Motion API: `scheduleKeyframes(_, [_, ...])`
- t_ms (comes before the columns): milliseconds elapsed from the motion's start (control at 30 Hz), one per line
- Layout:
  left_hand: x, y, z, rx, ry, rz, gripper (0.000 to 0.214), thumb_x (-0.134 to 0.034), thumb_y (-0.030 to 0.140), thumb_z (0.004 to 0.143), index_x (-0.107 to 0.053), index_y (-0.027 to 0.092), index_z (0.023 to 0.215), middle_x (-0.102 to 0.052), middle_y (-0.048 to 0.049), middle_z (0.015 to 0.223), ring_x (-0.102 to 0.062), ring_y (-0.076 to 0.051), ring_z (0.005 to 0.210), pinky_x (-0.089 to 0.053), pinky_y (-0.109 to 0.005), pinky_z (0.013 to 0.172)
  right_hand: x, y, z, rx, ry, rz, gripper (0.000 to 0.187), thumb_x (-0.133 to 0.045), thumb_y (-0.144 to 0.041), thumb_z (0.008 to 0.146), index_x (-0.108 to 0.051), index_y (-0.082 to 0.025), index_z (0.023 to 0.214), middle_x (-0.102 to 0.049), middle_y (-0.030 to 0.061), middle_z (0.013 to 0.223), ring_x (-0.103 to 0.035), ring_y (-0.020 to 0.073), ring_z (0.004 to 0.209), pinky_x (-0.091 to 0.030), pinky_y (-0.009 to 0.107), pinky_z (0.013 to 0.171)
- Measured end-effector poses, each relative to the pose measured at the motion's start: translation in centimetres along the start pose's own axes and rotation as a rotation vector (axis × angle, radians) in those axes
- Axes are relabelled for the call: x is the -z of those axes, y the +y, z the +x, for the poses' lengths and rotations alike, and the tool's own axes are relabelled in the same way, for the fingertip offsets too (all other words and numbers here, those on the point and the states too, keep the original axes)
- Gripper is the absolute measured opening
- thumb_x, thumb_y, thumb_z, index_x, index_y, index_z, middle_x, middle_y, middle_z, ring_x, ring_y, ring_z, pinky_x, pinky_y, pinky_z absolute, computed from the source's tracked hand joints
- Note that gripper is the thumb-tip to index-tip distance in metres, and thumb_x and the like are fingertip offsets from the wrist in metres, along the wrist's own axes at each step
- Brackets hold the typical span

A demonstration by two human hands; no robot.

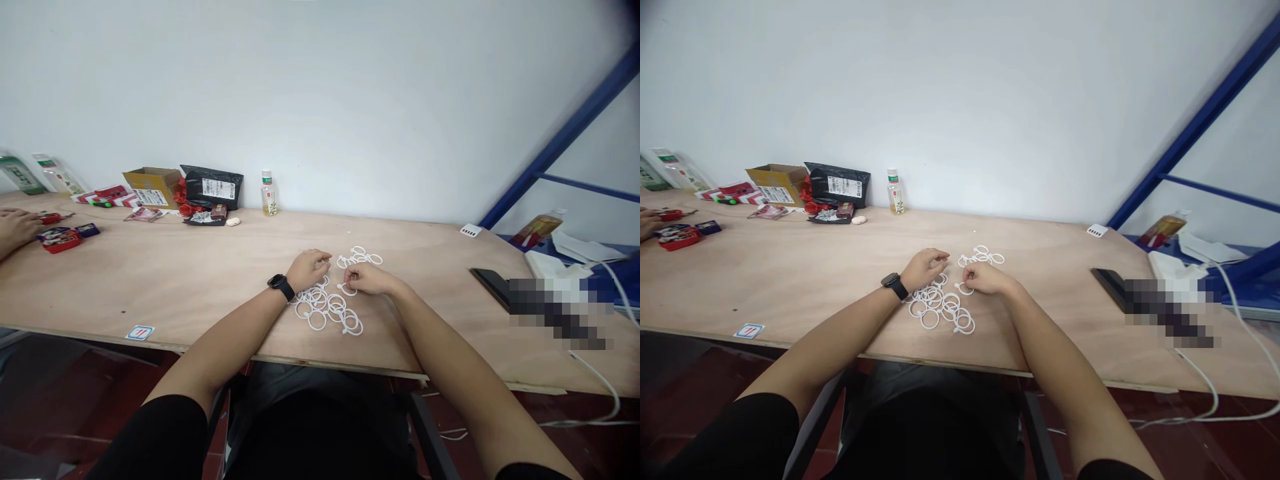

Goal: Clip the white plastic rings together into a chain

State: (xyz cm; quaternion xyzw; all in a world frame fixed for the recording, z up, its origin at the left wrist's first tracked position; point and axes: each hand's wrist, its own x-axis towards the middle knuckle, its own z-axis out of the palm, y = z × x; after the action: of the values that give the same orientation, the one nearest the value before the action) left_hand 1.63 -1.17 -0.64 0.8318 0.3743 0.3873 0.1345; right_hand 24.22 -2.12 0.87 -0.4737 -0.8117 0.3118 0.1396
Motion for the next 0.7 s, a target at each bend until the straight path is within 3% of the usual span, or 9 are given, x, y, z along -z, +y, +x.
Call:
scheduleKeyframes(133, [0.0, 0.4, -0.1, 0.064, -0.063, -0.029, 0.030, -0.053, 0.026, 0.087, -0.069, 0.016, 0.111, -0.073, -0.0069, 0.097, -0.066, -0.018, 0.088, -0.051, -0.031, 0.085, -1.1, -0.2, 0.7, 0.066, 0.344, 0.075, 0.011, -0.057, -0.025, 0.072, -0.063, -0.017, 0.077, -0.062, 0.0001, 0.066, -0.053, 0.0134, 0.060, -0.039, 0.024, 0.055])
scheduleKeyframes(200, [0.0, 0.6, -0.2, 0.081, -0.094, -0.075, 0.032, -0.054, 0.026, 0.086, -0.069, 0.015, 0.111, -0.073, -0.0071, 0.097, -0.067, -0.018, 0.087, -0.052, -0.030, 0.083, -1.6, -0.5, 1.0, 0.077, 0.446, 0.140, 0.014, -0.061, -0.031, 0.074, -0.063, -0.018, 0.079, -0.060, -0.0005, 0.063, -0.052, 0.0131, 0.057, -0.039, 0.024, 0.053])
scheduleKeyframes(500, [-0.1, 0.5, -0.1, 0.154, 0.001, -0.287, 0.032, -0.058, 0.015, 0.077, -0.071, 0.013, 0.106, -0.074, -0.0062, 0.092, -0.066, -0.014, 0.081, -0.053, -0.024, 0.076, -2.7, -0.7, 1.4, 0.129, 0.493, 0.398, 0.027, -0.070, -0.042, 0.074, -0.060, -0.019, 0.083, -0.064, 0.0005, 0.066, -0.062, 0.0154, 0.058, -0.048, 0.026, 0.055])
scheduleKeyframes(700, [-0.1, 0.7, -0.1, 0.158, 0.019, -0.301, 0.027, -0.059, 0.021, 0.079, -0.073, 0.013, 0.101, -0.074, -0.0064, 0.088, -0.066, -0.014, 0.076, -0.053, -0.024, 0.072, -2.8, -0.3, 1.5, 0.169, 0.444, 0.443, 0.030, -0.072, -0.043, 0.072, -0.060, -0.020, 0.086, -0.064, 0.0008, 0.069, -0.064, 0.0164, 0.064, -0.052, 0.028, 0.060])
